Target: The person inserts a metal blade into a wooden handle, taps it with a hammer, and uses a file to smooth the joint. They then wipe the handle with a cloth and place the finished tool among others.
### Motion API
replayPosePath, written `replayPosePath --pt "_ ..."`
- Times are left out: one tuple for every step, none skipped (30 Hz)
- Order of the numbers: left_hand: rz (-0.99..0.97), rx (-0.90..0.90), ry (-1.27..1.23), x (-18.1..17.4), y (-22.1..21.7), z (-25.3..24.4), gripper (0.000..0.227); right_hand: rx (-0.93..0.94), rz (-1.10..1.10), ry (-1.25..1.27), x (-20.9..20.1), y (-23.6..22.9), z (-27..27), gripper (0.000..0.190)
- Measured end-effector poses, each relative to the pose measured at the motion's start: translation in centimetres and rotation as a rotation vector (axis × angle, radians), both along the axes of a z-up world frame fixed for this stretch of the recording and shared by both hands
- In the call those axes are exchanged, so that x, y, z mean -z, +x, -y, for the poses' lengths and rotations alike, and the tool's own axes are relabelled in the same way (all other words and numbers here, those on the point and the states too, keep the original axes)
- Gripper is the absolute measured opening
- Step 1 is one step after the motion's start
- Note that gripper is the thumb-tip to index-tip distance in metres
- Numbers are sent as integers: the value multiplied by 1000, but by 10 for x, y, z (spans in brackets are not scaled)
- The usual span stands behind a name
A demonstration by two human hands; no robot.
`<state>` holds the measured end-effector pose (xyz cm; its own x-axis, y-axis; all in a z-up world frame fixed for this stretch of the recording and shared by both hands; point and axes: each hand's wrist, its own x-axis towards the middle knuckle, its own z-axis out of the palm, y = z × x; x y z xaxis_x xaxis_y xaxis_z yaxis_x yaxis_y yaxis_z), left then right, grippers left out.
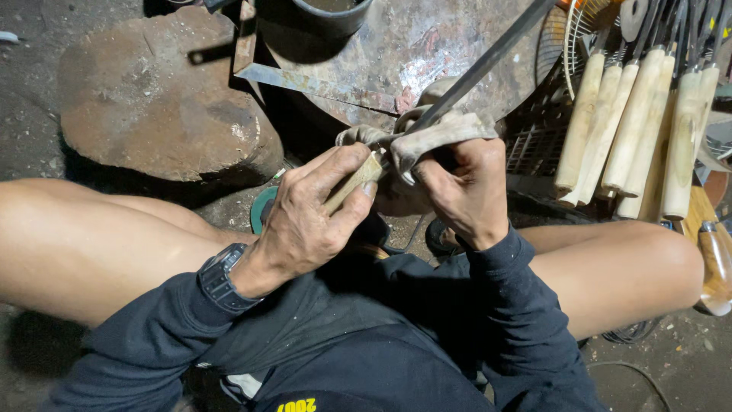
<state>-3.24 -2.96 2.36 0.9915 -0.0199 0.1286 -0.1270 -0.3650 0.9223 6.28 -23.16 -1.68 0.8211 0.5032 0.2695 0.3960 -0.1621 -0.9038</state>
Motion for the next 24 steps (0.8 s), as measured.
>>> replayPosePath --pt "-12 -8 15 0 0 0 23 -3 113 -31 -8 1 -3 21" --pt "-24 -18 31 -1 0 0 23 -26 121 -45 -14 2 -4 21" --pt "-38 -22 32 -1 -1 0 23 -48 129 -58 -19 2 -4 22" --pt "-53 -22 33 -1 -1 0 23 -66 135 -73 -21 2 -3 23" --pt "-68 -21 34 -2 -1 0 23 -57 164 -107 -19 2 -3 22" --pt "-63 -18 33 -2 -1 0 23 -45 193 -143 -15 2 -1 22" --pt "-57 -16 31 -2 -1 0 23 -33 223 -179 -9 2 1 23" --pt "-52 -13 30 -3 0 0 23 -34 113 -129 -2 3 4 21" --pt "-51 -15 11 -3 0 1 24 -35 3 -78 7 4 6 20" --pt "-51 -19 -8 -3 -1 0 26 -39 -108 -27 16 4 9 18" --pt "-51 -22 -28 -4 -1 0 27 13 -275 116 24 4 13 13" --pt "-66 -30 -36 -5 -1 -1 28 63 -439 260 29 6 18 12" --pt "-81 -37 -45 -5 -1 -2 28 113 -603 404 34 7 22 16" --pt "-98 -45 -55 -6 -2 -2 28 120 -555 340 37 8 23 15" --pt "-104 -52 -46 -6 -2 -3 28 128 -507 276 39 7 23 14" --pt "-111 -54 -38 -6 -1 -3 28 140 -458 213 39 7 23 14" --pt "-118 -56 -29 -6 -1 -2 28 102 -408 168 36 6 21 10" --pt "-78 -52 -12 -6 0 -1 28 66 -360 123 33 3 16 9" --pt "-39 -48 5 -5 -1 1 28 30 -312 77 29 1 11 12" --pt "-1 -43 21 -5 -2 2 29 27 -235 46 23 -2 6 11" --pt "13 -44 59 -4 -3 2 26 24 -159 14 17 -5 2 11" --pt "30 -46 98 -3 -3 3 24 19 -79 -17 10 -6 -2 12" --pt "47 -48 136 -3 -3 3 22 27 -68 -29 3 -6 -4 12" --pt "38 -47 130 -2 -3 3 23 33 -55 -38 -2 -5 -7 12"
